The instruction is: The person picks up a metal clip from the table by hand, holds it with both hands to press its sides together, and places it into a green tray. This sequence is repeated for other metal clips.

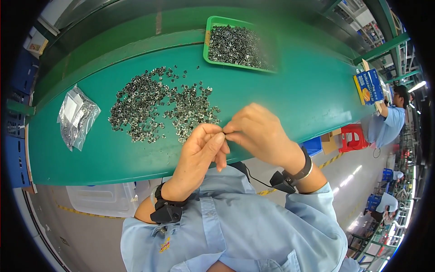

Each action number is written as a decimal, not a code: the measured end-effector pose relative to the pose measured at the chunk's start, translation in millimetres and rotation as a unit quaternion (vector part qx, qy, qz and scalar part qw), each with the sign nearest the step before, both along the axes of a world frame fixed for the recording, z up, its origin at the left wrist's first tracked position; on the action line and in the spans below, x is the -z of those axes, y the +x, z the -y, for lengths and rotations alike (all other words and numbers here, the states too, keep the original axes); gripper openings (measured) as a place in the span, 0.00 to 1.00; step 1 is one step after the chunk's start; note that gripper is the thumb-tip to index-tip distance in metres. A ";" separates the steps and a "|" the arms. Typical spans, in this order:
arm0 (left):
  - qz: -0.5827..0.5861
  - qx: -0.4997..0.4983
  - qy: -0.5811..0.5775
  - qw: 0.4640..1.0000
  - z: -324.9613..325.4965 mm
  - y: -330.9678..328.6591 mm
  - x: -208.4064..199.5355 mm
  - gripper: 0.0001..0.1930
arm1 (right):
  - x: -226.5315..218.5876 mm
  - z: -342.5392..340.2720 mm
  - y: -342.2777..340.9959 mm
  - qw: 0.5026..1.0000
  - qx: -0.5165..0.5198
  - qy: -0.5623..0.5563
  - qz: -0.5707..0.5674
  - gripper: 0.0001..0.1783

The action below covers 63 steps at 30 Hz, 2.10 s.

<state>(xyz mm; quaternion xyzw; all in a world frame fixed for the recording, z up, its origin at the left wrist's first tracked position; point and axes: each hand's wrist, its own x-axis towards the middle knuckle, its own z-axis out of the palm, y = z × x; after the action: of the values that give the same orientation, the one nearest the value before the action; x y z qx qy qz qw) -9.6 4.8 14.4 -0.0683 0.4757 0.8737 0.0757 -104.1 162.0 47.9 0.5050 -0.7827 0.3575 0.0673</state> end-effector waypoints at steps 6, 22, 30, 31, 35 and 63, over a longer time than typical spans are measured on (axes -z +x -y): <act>-0.023 0.023 0.072 0.997 -3.3 5.2 4.4 0.10 | 5.7 -3.2 12.1 0.999 -0.001 -0.047 0.027 0.12; -0.019 0.013 0.078 0.997 -11.3 16.3 0.7 0.10 | 12.2 -9.5 36.4 0.995 0.034 -0.089 0.023 0.12; -0.023 0.039 0.136 0.990 -16.3 16.9 12.0 0.09 | 26.7 -14.7 47.1 0.986 0.036 -0.151 0.068 0.11; -0.025 0.049 0.168 0.984 -17.3 16.7 13.4 0.09 | 27.8 -14.5 47.6 0.983 0.032 -0.163 0.077 0.11; -0.048 0.080 0.211 0.973 -17.1 13.5 17.5 0.07 | 31.7 -16.9 48.8 0.975 0.026 -0.188 0.112 0.11; -0.068 0.082 0.267 0.958 -21.7 17.0 15.4 0.07 | 30.8 -11.1 49.8 0.965 -0.007 -0.232 0.124 0.10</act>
<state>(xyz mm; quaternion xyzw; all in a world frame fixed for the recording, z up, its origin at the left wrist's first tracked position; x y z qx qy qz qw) 7.3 26.4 -1.0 0.0529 0.2330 0.9623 0.1302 -54.3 173.1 17.0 0.4329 -0.6769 0.5897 0.0821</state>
